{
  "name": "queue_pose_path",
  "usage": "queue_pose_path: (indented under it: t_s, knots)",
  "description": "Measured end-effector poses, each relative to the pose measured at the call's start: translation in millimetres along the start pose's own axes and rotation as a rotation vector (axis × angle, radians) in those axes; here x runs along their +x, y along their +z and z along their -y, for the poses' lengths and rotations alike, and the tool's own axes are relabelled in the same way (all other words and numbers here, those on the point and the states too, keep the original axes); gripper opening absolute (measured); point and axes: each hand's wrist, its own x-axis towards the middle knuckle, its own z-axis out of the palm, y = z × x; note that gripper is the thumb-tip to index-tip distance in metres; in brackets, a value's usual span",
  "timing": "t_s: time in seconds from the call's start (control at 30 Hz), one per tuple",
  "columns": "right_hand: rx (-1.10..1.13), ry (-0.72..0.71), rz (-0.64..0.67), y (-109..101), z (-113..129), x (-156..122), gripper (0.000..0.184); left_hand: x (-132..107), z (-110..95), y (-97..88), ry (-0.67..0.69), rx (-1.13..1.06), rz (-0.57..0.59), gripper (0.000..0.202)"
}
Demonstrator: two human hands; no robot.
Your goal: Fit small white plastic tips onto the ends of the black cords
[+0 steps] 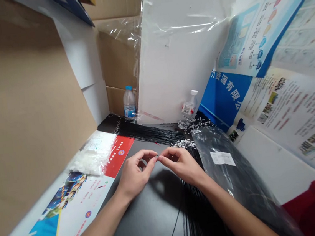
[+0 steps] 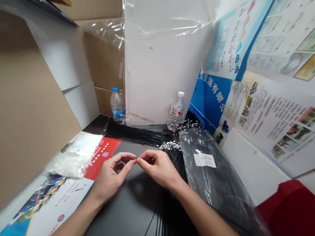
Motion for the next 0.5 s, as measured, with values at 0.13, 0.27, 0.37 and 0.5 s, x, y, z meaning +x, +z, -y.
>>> queue_pose_path:
  t_s: [0.13, 0.27, 0.37, 0.5]
  knots:
    - [0.017, 0.024, 0.002, 2.8, -6.7, 0.5, 0.029, 1.7, 4.4, 3.5, -0.068, -0.005, 0.004, 0.025]
    - [-0.014, 0.005, -0.009, 4.1, -9.3, -0.6, 0.028, 1.4, 6.3, 4.5, -0.105, -0.014, 0.004, 0.026]
    - [-0.038, -0.005, -0.014, 5.7, -10.6, -1.2, 0.028, 1.0, 6.8, 3.4, -0.106, -0.011, 0.009, 0.025]
    - [-0.09, -0.044, -0.03, 9.2, -12.5, -2.2, 0.024, 1.5, 7.3, 2.4, -0.112, 0.002, 0.001, 0.024]
